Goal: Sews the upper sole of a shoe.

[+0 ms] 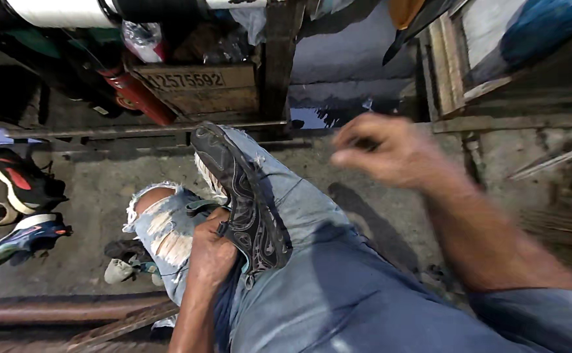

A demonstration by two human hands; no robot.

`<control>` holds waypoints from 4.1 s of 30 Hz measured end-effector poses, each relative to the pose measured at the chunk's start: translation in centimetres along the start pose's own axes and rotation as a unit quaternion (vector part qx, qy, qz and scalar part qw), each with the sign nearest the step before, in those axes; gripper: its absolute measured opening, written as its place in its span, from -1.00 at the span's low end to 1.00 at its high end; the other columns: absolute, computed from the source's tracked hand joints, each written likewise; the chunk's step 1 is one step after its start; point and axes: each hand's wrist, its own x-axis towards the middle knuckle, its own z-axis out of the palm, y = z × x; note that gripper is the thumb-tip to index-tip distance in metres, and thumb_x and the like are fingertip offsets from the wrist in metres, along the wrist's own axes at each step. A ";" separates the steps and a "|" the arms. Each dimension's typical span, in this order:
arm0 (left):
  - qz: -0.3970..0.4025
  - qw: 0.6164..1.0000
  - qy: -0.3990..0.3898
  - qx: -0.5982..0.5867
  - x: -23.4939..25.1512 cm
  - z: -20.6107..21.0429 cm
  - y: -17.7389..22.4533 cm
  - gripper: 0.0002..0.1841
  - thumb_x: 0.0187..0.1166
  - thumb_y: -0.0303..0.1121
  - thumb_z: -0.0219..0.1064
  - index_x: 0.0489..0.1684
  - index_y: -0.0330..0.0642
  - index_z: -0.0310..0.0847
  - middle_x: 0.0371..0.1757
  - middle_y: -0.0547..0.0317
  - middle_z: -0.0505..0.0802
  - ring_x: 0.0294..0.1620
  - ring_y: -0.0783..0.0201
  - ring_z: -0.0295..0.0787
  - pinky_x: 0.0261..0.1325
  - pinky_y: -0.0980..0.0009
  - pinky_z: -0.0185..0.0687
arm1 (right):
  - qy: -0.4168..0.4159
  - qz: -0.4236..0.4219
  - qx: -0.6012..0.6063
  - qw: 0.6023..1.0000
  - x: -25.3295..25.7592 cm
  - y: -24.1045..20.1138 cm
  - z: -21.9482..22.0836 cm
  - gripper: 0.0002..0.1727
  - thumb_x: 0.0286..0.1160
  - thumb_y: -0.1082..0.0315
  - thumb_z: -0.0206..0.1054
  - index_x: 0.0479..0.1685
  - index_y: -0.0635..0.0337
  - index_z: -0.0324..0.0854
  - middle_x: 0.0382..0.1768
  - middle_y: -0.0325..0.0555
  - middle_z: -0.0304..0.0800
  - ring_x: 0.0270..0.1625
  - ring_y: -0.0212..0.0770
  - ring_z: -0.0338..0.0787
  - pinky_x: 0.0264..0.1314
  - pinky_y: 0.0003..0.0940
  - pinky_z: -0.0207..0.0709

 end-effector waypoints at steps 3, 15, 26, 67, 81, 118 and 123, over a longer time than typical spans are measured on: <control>0.017 0.996 0.000 0.085 -0.3 -0.4 0.5 -0.86 0.46 -0.36 0.34 -0.47 -0.05 0.80 -0.33 0.47 0.82 -0.19 0.65 0.73 -0.03 0.59 0.69 | -0.094 -0.037 0.119 0.988 0.7 -4.9 8.1 -0.49 0.20 -0.11 0.66 -0.12 0.13 0.75 -0.19 -0.17 0.74 -0.26 -0.31 0.69 -0.25 -0.27 0.65; 0.080 0.979 0.063 -0.176 -0.2 -9.7 0.6 -0.74 0.66 -0.09 0.33 -0.03 -0.03 0.82 0.11 0.28 0.84 0.05 0.32 0.81 0.21 0.35 0.74 | -0.211 -0.042 0.153 0.965 2.9 -5.5 10.4 -0.57 0.37 -0.06 0.59 -0.58 0.05 0.64 -0.69 -0.32 0.57 -0.60 -0.42 0.56 -0.52 -0.39 0.47; -0.028 0.948 0.100 -0.302 6.5 -10.2 1.4 -0.55 0.91 -0.13 -0.18 -0.15 -0.02 0.69 -0.57 0.49 0.62 -0.65 0.55 0.48 -0.48 0.64 0.53 | -0.221 -0.049 0.205 0.952 3.6 -5.4 11.0 -0.62 0.40 0.15 0.59 -0.61 0.12 0.57 -0.73 -0.28 0.46 -0.65 -0.42 0.45 -0.59 -0.47 0.34; 0.000 0.987 -0.062 -0.148 1.8 -1.3 2.7 -0.88 0.57 -0.52 0.35 -0.12 -0.37 0.79 -0.24 0.04 0.90 -0.22 0.28 0.87 -0.05 0.32 0.85 | -0.057 -0.205 0.004 0.977 -0.8 -6.0 7.4 -0.63 0.79 0.19 0.15 0.30 0.15 0.76 -0.19 -0.24 0.80 -0.20 -0.44 0.75 -0.16 -0.48 0.65; 0.003 0.989 -0.063 -0.135 1.8 -1.0 2.7 -0.88 0.57 -0.50 0.35 -0.13 -0.34 0.79 -0.26 0.05 0.90 -0.26 0.28 0.87 -0.10 0.33 0.85 | -0.063 -0.198 -0.014 0.978 -0.3 -6.6 7.2 -0.66 0.71 0.30 0.17 0.23 0.16 0.80 -0.26 -0.24 0.76 -0.32 -0.43 0.71 -0.30 -0.49 0.60; 0.094 0.993 -0.068 -0.007 1.3 -0.5 2.2 -0.87 0.59 -0.39 0.32 -0.20 -0.15 0.80 -0.21 0.33 0.85 -0.18 0.49 0.80 -0.09 0.52 0.78 | -0.263 -0.162 -0.218 0.926 4.0 -11.3 4.0 -0.90 0.44 0.35 0.34 -0.36 -0.06 0.74 -0.52 -0.36 0.63 -0.42 -0.32 0.67 -0.43 -0.27 0.51; 0.116 0.991 -0.064 0.008 1.7 0.1 2.3 -0.89 0.58 -0.42 0.31 -0.29 -0.15 0.77 -0.22 0.33 0.81 -0.22 0.51 0.76 -0.17 0.56 0.76 | -0.263 -0.164 -0.234 0.921 4.1 -11.2 4.1 -0.90 0.45 0.33 0.32 -0.39 -0.04 0.71 -0.52 -0.33 0.61 -0.45 -0.29 0.66 -0.47 -0.26 0.48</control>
